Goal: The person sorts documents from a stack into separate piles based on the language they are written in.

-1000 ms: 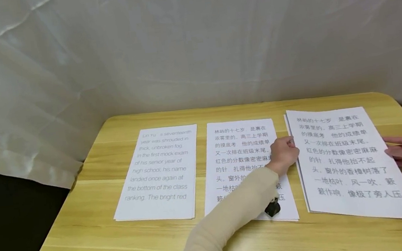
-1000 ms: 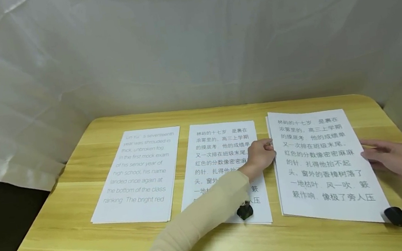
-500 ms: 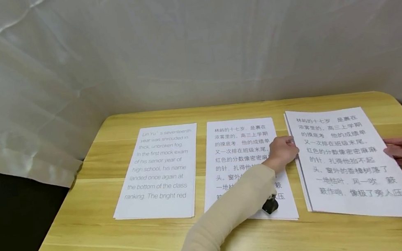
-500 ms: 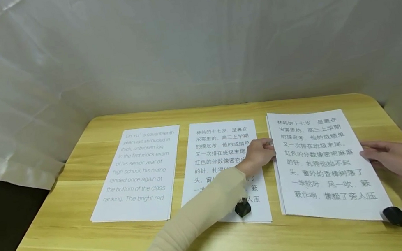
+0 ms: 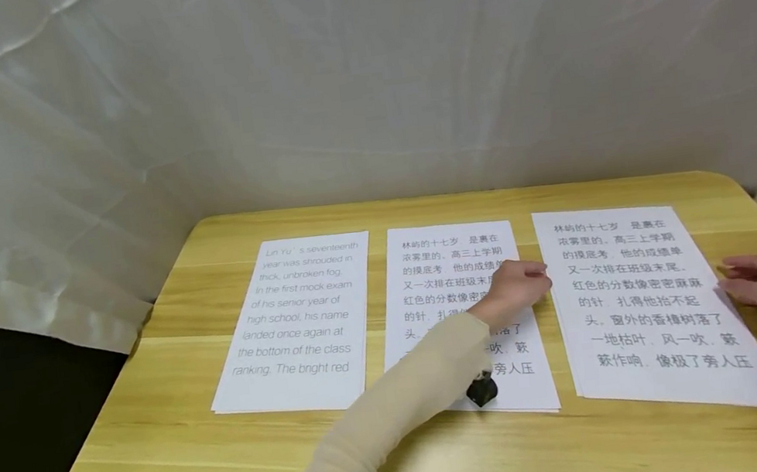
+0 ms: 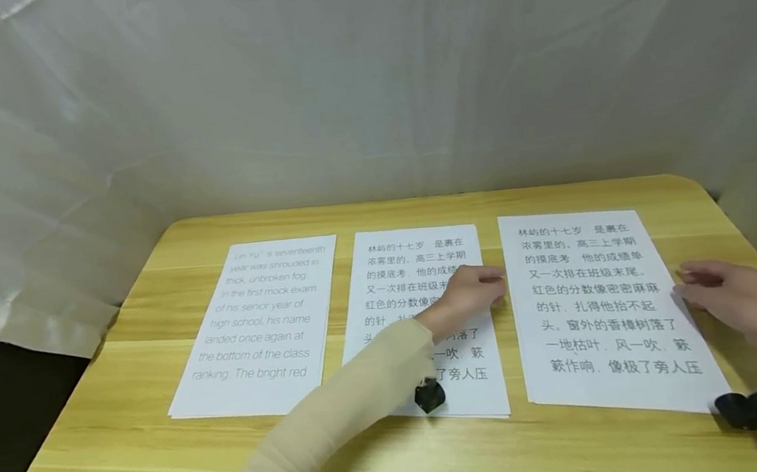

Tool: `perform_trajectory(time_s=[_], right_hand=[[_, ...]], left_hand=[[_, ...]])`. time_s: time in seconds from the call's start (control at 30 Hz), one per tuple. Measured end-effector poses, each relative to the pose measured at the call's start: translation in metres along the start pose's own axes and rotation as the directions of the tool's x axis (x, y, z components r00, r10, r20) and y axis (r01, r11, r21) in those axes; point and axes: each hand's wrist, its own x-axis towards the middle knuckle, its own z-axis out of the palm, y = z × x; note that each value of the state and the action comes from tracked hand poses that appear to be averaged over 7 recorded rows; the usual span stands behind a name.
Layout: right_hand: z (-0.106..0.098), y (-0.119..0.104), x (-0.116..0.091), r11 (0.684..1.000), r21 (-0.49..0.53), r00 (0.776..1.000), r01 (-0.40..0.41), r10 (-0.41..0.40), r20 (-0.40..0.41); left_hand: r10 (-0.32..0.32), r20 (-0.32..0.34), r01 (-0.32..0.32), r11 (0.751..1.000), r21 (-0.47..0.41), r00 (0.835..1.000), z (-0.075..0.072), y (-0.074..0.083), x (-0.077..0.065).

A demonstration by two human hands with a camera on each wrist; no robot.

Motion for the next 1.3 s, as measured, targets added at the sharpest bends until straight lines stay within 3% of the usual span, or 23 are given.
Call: perform_trajectory(time_s=[0.17, 0.3, 0.4, 0.53, 0.8, 1.03, 1.1, 1.3], right_hand=[[0.005, -0.033, -0.021, 0.996, 0.014, 0.996, 0.083, -0.083, -0.017], [0.008, -0.054, -0.032, 0.994, -0.026, 0.994, 0.103, -0.104, -0.021], [0.011, -0.068, -0.038, 0.988, -0.046, 0.989, 0.146, -0.146, -0.006], [0.018, -0.085, -0.045, 0.975, -0.056, 0.977, 0.215, -0.214, 0.022], [0.035, -0.117, -0.054, 0.971, 0.018, 0.968, 0.236, -0.237, 0.077], [0.053, -0.14, -0.06, 0.957, 0.11, 0.954, 0.268, -0.279, 0.107], [0.056, -0.146, -0.061, 0.947, 0.135, 0.943, 0.292, -0.308, 0.123], [0.068, -0.17, -0.062, 0.936, 0.208, 0.939, 0.285, -0.316, 0.138]], left_hand=[[0.128, 0.114, -0.138, 0.988, 0.076, 0.985, -0.028, -0.004, -0.008], [0.202, 0.116, -0.219, 0.963, 0.157, 0.973, -0.058, -0.006, -0.02], [0.19, 0.063, -0.197, 0.972, 0.129, 0.98, -0.08, -0.009, -0.033], [0.147, -0.013, -0.148, 0.988, -0.039, 0.989, -0.102, -0.015, -0.05], [0.13, -0.174, -0.152, 0.981, -0.12, 0.976, -0.136, -0.036, -0.066], [0.084, -0.194, -0.12, 0.977, -0.178, 0.977, -0.159, -0.049, -0.074], [0.074, -0.204, -0.113, 0.975, -0.19, 0.976, -0.162, -0.051, -0.077], [0.057, -0.223, -0.105, 0.972, -0.208, 0.973, -0.167, -0.059, -0.078]])
